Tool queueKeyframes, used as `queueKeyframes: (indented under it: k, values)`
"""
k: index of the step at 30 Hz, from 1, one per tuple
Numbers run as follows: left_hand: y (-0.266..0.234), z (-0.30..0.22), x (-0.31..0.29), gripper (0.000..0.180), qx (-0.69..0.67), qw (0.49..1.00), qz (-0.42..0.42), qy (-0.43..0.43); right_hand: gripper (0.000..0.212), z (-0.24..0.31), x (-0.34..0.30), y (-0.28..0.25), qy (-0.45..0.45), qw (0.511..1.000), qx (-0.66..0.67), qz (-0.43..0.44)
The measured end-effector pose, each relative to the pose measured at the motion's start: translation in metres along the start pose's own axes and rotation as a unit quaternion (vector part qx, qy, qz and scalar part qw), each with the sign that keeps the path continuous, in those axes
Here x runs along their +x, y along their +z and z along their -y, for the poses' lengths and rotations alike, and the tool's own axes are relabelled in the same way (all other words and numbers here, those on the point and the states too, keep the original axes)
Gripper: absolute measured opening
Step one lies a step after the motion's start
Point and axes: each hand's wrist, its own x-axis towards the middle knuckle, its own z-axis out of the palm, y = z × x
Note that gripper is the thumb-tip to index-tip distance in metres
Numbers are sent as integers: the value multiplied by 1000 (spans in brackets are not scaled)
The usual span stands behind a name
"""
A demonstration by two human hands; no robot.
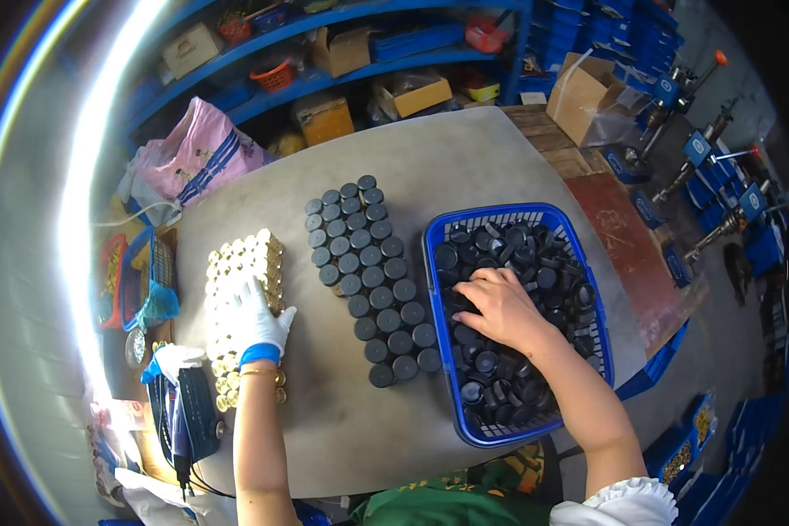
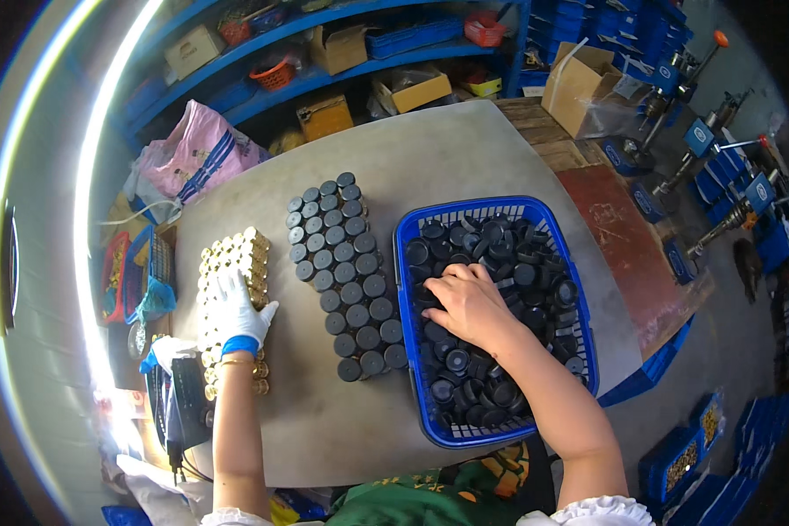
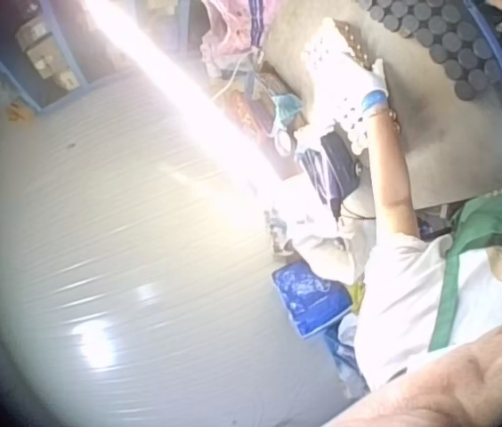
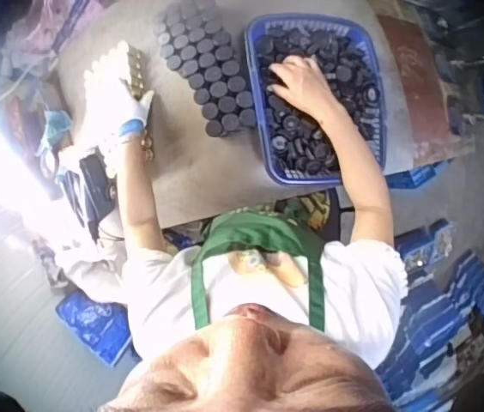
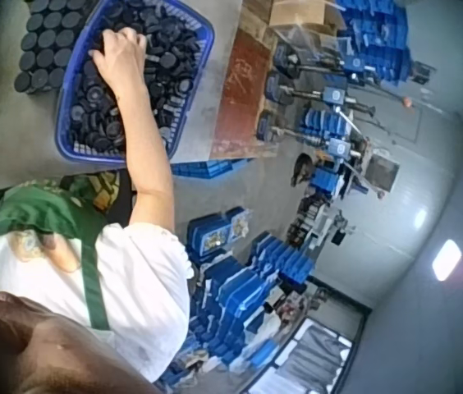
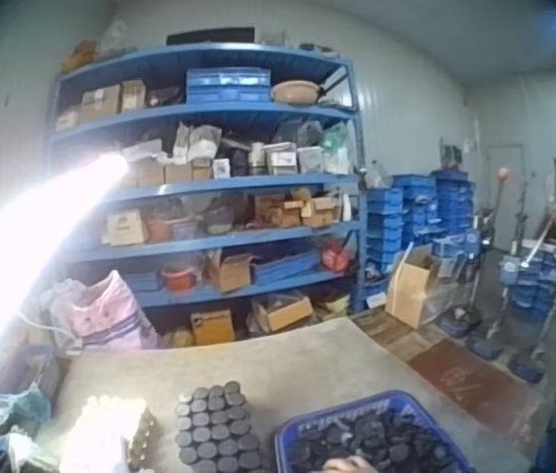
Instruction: Assembling small black plastic caps onto gold-colored metal cylinders and organizing them in rows on a workbench.
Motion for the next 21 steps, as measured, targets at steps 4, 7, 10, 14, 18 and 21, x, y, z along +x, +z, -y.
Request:
queueKeyframes:
  k: [4,7,10,14,18,21]
  values:
    - [9,3,-14,91,28,998,-14,51,42,9,0,-8,21,1000,4,9]
    - [21,10,-25,61,-55,995,-35,69,51,4,-1,-3,16,999,40,17]
    - [-15,-17,-39,35,-139,982,-79,103,48,-5,-7,-2,7,999,37,25]
    - [-47,-40,-76,32,-628,773,79,-51,43,24,-4,-30,-42,998,6,-45]
    - [-109,-92,-111,22,-761,551,309,-148,41,63,-22,-52,-5,965,242,105]
    - [-105,-109,-131,24,-779,534,308,-117,46,78,-37,-50,-86,964,229,102]
